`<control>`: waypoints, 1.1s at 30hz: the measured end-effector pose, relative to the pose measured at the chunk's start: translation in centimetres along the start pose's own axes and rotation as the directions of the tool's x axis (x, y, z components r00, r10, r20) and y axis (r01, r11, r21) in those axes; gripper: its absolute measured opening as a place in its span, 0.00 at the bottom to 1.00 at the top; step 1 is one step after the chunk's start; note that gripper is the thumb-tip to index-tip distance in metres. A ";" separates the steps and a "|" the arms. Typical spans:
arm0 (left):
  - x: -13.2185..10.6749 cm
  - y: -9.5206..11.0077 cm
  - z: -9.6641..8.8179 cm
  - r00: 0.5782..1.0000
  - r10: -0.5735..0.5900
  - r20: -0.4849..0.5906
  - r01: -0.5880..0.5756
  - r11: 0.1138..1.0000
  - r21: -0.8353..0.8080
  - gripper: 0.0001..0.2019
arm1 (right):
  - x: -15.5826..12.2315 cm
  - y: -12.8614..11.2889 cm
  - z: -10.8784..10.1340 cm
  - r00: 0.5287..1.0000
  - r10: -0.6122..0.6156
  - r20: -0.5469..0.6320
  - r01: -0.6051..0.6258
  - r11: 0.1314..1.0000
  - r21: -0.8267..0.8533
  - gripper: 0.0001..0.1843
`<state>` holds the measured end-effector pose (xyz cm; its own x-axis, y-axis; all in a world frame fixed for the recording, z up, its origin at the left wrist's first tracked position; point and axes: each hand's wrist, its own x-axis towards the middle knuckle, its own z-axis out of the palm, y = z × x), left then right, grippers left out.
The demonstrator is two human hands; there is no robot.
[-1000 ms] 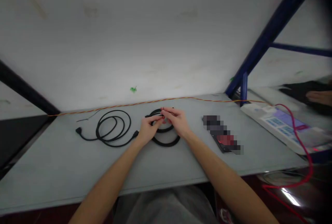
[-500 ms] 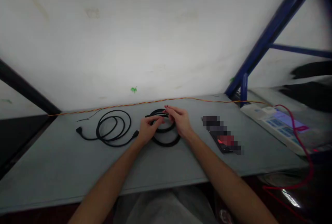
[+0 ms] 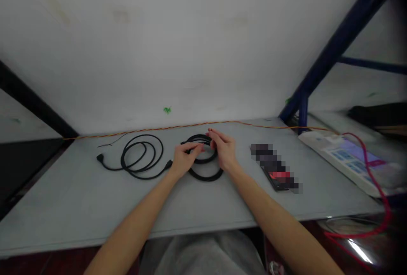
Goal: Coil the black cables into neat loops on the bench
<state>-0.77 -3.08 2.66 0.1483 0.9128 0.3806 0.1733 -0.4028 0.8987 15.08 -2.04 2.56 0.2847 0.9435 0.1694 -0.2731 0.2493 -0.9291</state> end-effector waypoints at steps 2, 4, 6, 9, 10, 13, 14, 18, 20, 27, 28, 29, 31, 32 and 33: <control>0.1 -0.2 -0.2 0.996 -0.032 -0.079 0.031 0.999 -0.016 0.13 | 0.0 -0.1 -0.1 1.000 0.019 0.019 -0.019 1.000 0.025 0.22; 0.3 -0.2 -0.6 0.988 -0.061 -0.145 0.057 0.998 -0.030 0.14 | -0.1 -0.1 -0.1 0.999 0.029 0.042 -0.030 0.999 0.016 0.21; 0.5 -0.1 -1.1 0.978 -0.086 -0.189 0.081 0.996 -0.033 0.13 | -0.2 -0.2 -0.2 0.998 0.026 0.065 -0.025 1.000 -0.008 0.20; 0.8 0.5 -2.2 0.971 -0.078 -0.224 0.077 0.997 -0.012 0.12 | -0.3 -0.3 -0.2 0.993 0.011 0.118 -0.006 0.999 -0.045 0.20; 1.0 0.9 -2.7 0.970 -0.058 -0.236 0.060 0.998 -0.001 0.12 | -0.3 -0.3 -0.3 0.990 0.008 0.137 0.000 0.998 -0.063 0.21; 1.3 2.4 -5.3 0.950 0.053 -0.307 -0.029 0.996 0.081 0.11 | -0.3 -0.3 -0.4 0.984 -0.002 0.177 0.021 0.994 -0.108 0.23; 1.5 2.9 -6.6 0.934 0.094 -0.346 -0.054 0.991 0.122 0.11 | -0.3 -0.3 -0.5 0.982 -0.004 0.188 0.028 0.992 -0.124 0.24; 1.8 3.8 -13.9 0.840 0.141 -0.523 -0.010 0.970 0.245 0.14 | -0.1 0.3 -0.6 0.975 -0.030 0.221 0.083 0.968 -0.235 0.23; 1.7 3.4 -18.5 0.793 0.145 -0.592 0.087 0.934 0.345 0.15 | 0.0 0.6 -0.7 0.969 -0.081 0.234 0.155 0.936 -0.316 0.22; 0.1 -2.1 -31.6 0.723 -0.064 -0.688 0.519 0.707 0.480 0.15 | 0.6 1.0 -1.9 0.910 -0.231 0.343 0.413 0.554 -0.723 0.20; -0.1 -2.8 -32.6 0.738 -0.112 -0.666 0.564 0.645 0.516 0.14 | 0.5 1.0 -2.1 0.912 -0.217 0.348 0.410 0.460 -0.787 0.21; -0.1 -3.3 -33.3 0.746 -0.162 -0.646 0.603 0.575 0.553 0.13 | 0.5 1.0 -2.3 0.917 -0.192 0.350 0.398 0.374 -0.838 0.22; 0.0 -4.0 -34.1 0.775 -0.221 -0.592 0.620 0.452 0.641 0.13 | 0.3 1.1 -2.7 0.929 -0.135 0.345 0.369 0.243 -0.897 0.23; 0.2 -4.1 -34.2 0.796 -0.215 -0.566 0.599 0.415 0.685 0.15 | 0.3 1.2 -2.9 0.931 -0.106 0.350 0.365 0.199 -0.910 0.24; 0.5 -4.2 -34.1 0.819 -0.187 -0.542 0.568 0.395 0.722 0.17 | 0.3 1.3 -3.0 0.930 -0.080 0.359 0.367 0.165 -0.915 0.24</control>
<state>-34.59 1.31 6.53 -0.4383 0.8598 0.2618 0.8559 0.3103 0.4137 17.59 -2.12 0.37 -0.0432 0.9360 0.3494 0.9005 0.1880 -0.3922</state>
